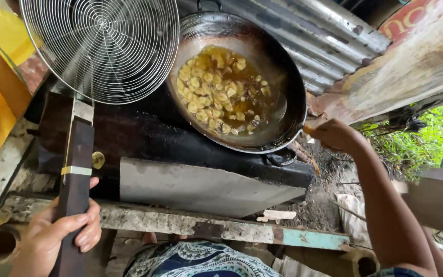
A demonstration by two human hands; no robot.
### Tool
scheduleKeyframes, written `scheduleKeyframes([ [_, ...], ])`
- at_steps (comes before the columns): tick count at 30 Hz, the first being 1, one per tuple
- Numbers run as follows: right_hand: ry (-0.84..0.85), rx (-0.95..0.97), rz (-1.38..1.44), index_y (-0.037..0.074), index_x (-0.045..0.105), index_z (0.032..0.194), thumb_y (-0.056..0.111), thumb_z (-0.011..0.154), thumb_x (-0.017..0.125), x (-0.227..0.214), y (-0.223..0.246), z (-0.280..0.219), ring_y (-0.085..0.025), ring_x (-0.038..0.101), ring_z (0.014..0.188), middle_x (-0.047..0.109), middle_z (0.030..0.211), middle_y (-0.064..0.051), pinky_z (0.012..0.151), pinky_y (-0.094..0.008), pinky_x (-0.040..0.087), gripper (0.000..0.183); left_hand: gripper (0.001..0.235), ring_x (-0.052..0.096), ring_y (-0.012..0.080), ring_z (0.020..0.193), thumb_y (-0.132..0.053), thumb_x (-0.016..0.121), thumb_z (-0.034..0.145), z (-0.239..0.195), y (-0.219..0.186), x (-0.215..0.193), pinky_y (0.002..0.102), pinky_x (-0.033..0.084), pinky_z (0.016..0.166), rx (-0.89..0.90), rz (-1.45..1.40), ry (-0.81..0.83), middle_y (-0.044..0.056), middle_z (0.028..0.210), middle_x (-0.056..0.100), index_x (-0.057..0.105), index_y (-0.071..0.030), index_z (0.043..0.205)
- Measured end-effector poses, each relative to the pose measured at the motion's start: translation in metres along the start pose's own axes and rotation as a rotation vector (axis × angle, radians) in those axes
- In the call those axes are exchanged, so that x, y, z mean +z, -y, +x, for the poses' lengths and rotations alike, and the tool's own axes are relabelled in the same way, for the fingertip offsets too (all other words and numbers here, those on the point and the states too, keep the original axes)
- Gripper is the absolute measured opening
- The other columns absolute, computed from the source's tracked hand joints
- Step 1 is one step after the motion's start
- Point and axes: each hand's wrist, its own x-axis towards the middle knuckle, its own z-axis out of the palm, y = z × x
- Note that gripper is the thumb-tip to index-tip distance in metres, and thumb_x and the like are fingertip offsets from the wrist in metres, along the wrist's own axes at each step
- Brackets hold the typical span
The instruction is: The person fries banana slices in a wok, stirring them with a wooden utensil before lifting them out with a wire strainer and transferring them into a bowl.
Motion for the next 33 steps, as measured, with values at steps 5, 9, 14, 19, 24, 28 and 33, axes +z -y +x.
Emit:
scheduleKeyframes([
  [5,0.23,-0.017,0.38,0.009,0.08,0.108,0.024,0.099,0.06,0.025,-0.019,0.03,-0.011,0.036,0.036,0.056,0.053,-0.002,0.032,-0.029,0.029,0.027,0.074,0.055,0.0227,0.064,0.007,0.053,0.097,-0.003,-0.002,0.003,0.042,0.047,0.052,-0.014,0.011,-0.018,0.02,0.091,0.053,0.031,0.005,0.167],
  [9,0.368,0.009,0.699,0.006,0.079,0.108,0.026,0.101,0.063,0.077,0.007,0.078,-0.009,0.038,0.036,0.044,0.052,0.003,0.031,-0.027,0.027,0.026,0.074,0.052,0.0193,0.065,0.006,0.054,0.096,-0.018,-0.001,0.008,0.04,0.045,0.053,0.005,-0.044,-0.109,0.019,0.094,0.054,0.032,0.007,0.166],
  [14,0.171,-0.562,0.702,0.002,0.076,0.106,0.02,0.095,0.058,0.132,0.078,0.109,-0.006,0.04,0.035,0.048,0.051,0.004,0.031,-0.025,0.031,0.028,0.078,0.054,0.0225,0.064,0.005,0.054,0.097,-0.025,-0.005,0.001,0.042,0.046,0.051,0.016,-0.048,-0.074,0.019,0.09,0.052,0.027,0.005,0.17],
  [19,0.268,-0.069,1.388,0.002,0.067,0.095,0.027,0.101,0.063,0.144,0.139,0.123,-0.009,0.036,0.037,0.05,0.056,-0.001,0.035,-0.026,0.025,0.025,0.075,0.054,0.0206,0.065,0.002,0.052,0.098,-0.037,-0.003,-0.001,0.041,0.045,0.053,0.027,-0.051,-0.142,0.019,0.093,0.052,0.025,0.007,0.168],
  [24,0.093,-0.158,1.452,0.003,0.07,0.097,0.024,0.102,0.063,0.141,0.142,0.109,-0.01,0.038,0.04,0.053,0.059,-0.002,0.038,-0.026,0.027,0.023,0.079,0.054,0.0228,0.065,0.004,0.053,0.098,-0.037,0.0,-0.01,0.043,0.045,0.052,0.008,-0.033,-0.116,0.019,0.092,0.051,0.024,0.006,0.171],
  [28,0.123,-0.302,1.544,0.005,0.057,0.09,0.024,0.104,0.063,0.136,0.123,0.077,-0.013,0.038,0.039,0.048,0.058,-0.003,0.035,-0.029,0.027,0.024,0.077,0.054,0.0217,0.065,0.002,0.053,0.098,-0.034,-0.003,-0.004,0.043,0.046,0.052,-0.004,-0.004,-0.154,0.02,0.092,0.051,0.025,0.006,0.169],
  [33,0.059,-0.333,1.539,0.007,0.066,0.101,0.025,0.098,0.058,0.123,0.099,0.036,-0.011,0.038,0.038,0.048,0.058,-0.002,0.034,-0.026,0.027,0.02,0.077,0.054,0.0216,0.065,0.003,0.052,0.099,-0.02,-0.003,-0.007,0.043,0.046,0.052,-0.012,-0.008,-0.105,0.02,0.092,0.051,0.024,0.005,0.171],
])
